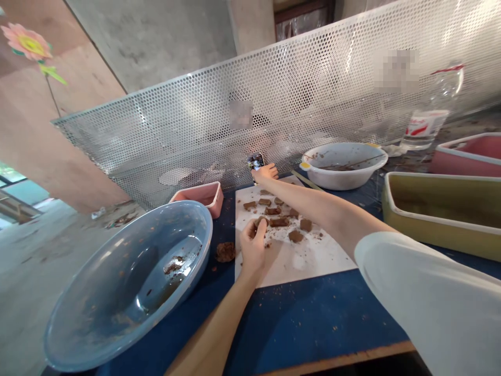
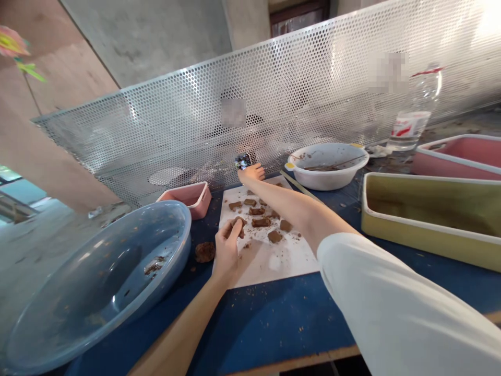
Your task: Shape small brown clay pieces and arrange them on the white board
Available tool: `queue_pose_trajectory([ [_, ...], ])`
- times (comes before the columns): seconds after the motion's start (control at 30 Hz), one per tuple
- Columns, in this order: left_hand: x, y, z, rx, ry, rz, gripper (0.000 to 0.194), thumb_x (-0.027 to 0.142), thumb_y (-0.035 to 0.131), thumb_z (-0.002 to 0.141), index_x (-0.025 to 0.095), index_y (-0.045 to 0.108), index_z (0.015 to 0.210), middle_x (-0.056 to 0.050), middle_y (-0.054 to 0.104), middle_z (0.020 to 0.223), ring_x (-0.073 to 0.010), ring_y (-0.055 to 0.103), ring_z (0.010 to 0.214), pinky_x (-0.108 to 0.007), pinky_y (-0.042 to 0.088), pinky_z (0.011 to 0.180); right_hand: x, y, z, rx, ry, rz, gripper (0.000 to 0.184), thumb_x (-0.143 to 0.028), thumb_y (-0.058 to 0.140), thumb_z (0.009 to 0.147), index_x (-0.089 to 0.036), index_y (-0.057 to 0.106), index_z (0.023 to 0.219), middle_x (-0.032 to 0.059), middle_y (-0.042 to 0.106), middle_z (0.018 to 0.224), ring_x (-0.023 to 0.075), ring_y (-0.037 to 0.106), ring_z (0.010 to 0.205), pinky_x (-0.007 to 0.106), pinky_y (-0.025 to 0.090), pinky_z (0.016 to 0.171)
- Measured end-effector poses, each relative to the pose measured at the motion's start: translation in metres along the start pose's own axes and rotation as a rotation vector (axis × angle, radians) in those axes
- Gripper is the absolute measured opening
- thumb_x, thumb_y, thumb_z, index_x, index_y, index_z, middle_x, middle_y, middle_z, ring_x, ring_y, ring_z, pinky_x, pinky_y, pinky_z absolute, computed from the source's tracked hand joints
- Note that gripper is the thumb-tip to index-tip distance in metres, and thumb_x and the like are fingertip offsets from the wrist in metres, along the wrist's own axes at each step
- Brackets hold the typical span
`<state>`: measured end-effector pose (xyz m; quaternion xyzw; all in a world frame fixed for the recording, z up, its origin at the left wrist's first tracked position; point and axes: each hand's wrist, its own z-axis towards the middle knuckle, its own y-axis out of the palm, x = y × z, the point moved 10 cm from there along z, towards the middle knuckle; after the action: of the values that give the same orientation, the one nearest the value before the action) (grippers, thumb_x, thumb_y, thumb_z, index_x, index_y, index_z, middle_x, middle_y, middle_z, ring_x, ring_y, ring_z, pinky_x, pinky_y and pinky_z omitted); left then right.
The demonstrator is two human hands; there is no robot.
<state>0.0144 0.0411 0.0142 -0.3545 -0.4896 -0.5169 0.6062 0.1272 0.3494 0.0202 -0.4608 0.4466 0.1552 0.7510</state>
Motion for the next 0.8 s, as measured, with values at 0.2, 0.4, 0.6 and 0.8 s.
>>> queue_pose_trajectory([
  [0.2, -0.001, 0.002, -0.002, -0.013, -0.014, 0.014, 0.043, 0.056, 0.079, 0.094, 0.022, 0.061, 0.076, 0.001, 0.049, 0.075, -0.0167, 0.046, 0.075, -0.031, 0.042, 0.074, -0.004, -0.051, 0.004, -0.148, -0.516, -0.094, 0.059, -0.03, 0.073, 0.1, -0.009, 0.053, 0.151, 0.0285, 0.045, 0.175, 0.0426, 0.043, 0.158, 0.063, 0.037, 0.131],
  [0.4, -0.002, 0.006, -0.002, -0.02, -0.039, 0.009, 0.042, 0.057, 0.081, 0.09, 0.022, 0.063, 0.076, 0.001, 0.052, 0.074, -0.0168, 0.046, 0.074, -0.03, 0.042, 0.073, -0.002, -0.063, -0.015, -0.467, -0.927, -0.176, 0.056, -0.031, 0.071, 0.099, -0.011, 0.057, 0.15, 0.0193, 0.067, 0.157, 0.0345, 0.051, 0.15, 0.049, 0.037, 0.129],
  [0.6, 0.0, 0.007, -0.004, -0.035, -0.038, 0.027, 0.044, 0.057, 0.081, 0.091, 0.021, 0.062, 0.074, 0.001, 0.051, 0.073, -0.0164, 0.045, 0.073, -0.03, 0.041, 0.073, 0.001, -0.049, -0.021, -0.667, -0.982, -0.307, 0.053, -0.031, 0.082, 0.088, -0.013, 0.066, 0.136, 0.0135, 0.076, 0.146, 0.0279, 0.053, 0.149, 0.044, 0.038, 0.128],
  [0.8, -0.002, 0.008, -0.005, -0.044, -0.047, 0.024, 0.044, 0.057, 0.079, 0.092, 0.021, 0.06, 0.075, 0.001, 0.049, 0.074, -0.0163, 0.044, 0.074, -0.03, 0.038, 0.072, -0.013, -0.057, -0.016, -0.564, -1.052, -0.31, 0.045, -0.024, 0.072, 0.095, -0.014, 0.064, 0.138, 0.0149, 0.068, 0.16, 0.0313, 0.045, 0.156, 0.056, 0.037, 0.129],
])
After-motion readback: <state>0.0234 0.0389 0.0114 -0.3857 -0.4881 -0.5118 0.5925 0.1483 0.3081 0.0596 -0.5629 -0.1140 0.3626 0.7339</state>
